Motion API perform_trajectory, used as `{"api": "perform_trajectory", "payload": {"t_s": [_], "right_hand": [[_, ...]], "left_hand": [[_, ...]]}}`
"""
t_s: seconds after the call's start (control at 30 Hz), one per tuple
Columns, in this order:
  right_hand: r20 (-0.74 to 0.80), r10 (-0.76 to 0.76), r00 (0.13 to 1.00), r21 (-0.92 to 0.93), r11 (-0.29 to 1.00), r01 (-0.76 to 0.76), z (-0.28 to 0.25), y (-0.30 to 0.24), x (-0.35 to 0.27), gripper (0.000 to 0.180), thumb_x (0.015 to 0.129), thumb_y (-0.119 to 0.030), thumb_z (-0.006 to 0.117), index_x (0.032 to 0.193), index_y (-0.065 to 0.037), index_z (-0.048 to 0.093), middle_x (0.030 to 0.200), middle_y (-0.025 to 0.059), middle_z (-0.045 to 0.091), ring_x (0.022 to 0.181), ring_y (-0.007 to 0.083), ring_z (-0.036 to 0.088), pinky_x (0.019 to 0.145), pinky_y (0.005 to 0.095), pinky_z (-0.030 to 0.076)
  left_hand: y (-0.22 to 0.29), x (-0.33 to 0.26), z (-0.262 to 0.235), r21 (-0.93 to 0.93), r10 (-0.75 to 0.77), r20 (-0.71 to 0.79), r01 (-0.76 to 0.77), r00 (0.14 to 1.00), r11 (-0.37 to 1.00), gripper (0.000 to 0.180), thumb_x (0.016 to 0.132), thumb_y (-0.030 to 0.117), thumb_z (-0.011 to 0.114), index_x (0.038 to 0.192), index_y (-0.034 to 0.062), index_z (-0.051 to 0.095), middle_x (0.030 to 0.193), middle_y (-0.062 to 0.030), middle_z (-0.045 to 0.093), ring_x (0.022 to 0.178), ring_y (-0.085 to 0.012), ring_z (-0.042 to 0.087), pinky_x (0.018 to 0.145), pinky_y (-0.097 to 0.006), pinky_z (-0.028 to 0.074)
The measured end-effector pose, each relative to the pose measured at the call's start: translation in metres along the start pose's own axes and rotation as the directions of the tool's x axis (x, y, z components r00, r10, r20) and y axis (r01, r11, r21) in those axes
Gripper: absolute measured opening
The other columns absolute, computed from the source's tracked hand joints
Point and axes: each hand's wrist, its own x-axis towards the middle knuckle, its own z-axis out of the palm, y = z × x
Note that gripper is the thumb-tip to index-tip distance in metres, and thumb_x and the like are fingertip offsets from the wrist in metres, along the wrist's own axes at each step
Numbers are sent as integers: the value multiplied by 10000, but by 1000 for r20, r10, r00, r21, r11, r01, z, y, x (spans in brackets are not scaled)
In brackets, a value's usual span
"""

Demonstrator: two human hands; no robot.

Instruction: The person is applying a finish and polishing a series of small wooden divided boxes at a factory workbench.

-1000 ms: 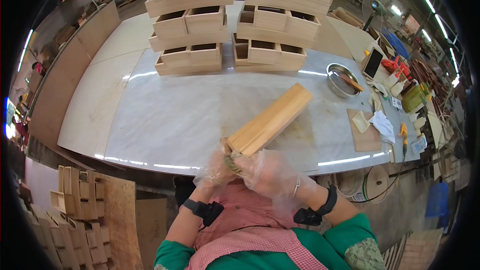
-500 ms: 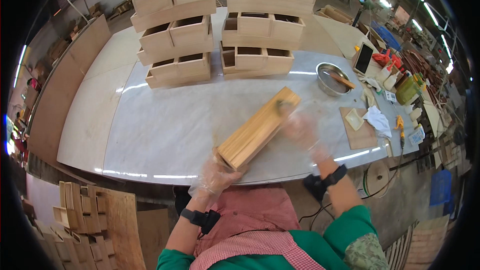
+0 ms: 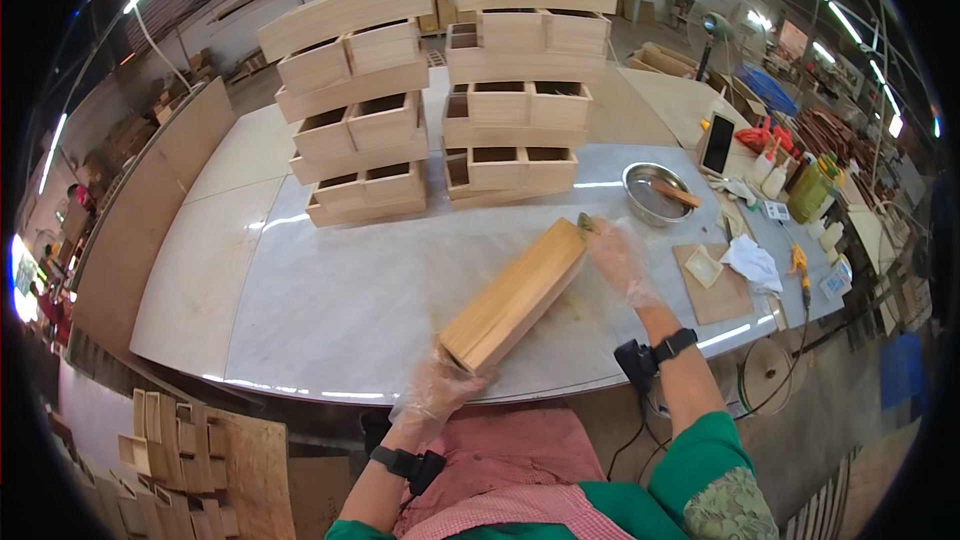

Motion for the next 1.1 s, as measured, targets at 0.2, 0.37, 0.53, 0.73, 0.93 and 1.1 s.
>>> {"api": "perform_trajectory", "payload": {"t_s": [0.2, 0.37, 0.53, 0.73, 0.93, 1.1], "right_hand": [[-85, -235, 968, 537, 808, 243, -37, -59, -47, 337, 1019, -159, 619, 1326, -28, 668, 1163, 123, 747, 1087, 222, 682, 913, 378, 544], [-193, -501, 844, 479, 702, 527, -104, -136, -98, 359, 972, -97, 691, 1324, -22, 679, 1176, 124, 760, 1079, 234, 710, 924, 366, 550], [-133, -696, 705, 314, 645, 696, -162, -179, -130, 383, 917, -58, 707, 1298, -24, 693, 1160, 173, 756, 1054, 336, 718, 918, 395, 556], [75, -575, 815, 464, 743, 482, -135, -179, -107, 353, 961, -90, 655, 1306, -19, 680, 1116, 210, 744, 981, 389, 708, 862, 413, 559], [-65, -526, 848, 171, 832, 529, -130, -163, -71, 335, 978, -200, 652, 1258, -27, 714, 1078, 232, 738, 926, 402, 705, 825, 416, 569], [-129, -562, 817, 229, 785, 576, -139, -164, -56, 289, 955, -220, 659, 1166, -42, 743, 1014, 216, 740, 896, 403, 704, 787, 456, 571]], "left_hand": [[76, -7, -27, 475, 104, 19, -101, 994, 874, 845, 736, 405, 910, 1358, -26, 534, 1190, -250, 698, 1109, -357, 705, 926, -436, 562], [179, -20, -33, 799, 178, -3, -105, 984, 592, 764, 731, 464, 870, 1270, -8, 603, 984, -258, 724, 920, -426, 723, 784, -477, 583], [235, -26, -24, 849, 344, 172, -317, 923, 423, 633, 742, 473, 853, 1119, 1, 662, 873, -231, 721, 813, -422, 719, 712, -481, 577], [252, -16, -33, 823, 255, 167, -277, 952, 496, 720, 707, 508, 885, 1157, -7, 663, 948, -232, 728, 879, -394, 719, 778, -455, 574], [200, 10, -56, 508, 367, 208, -420, 907, 751, 945, 701, 422, 959, 1435, 7, 532, 1335, -178, 659, 1257, -288, 614, 1019, -445, 497], [137, 43, -34, 19, 353, 154, -360, 923, 933, 902, 788, 210, 916, 1531, 43, 431, 1483, -98, 555, 1358, -212, 517, 1165, -415, 389]]}}
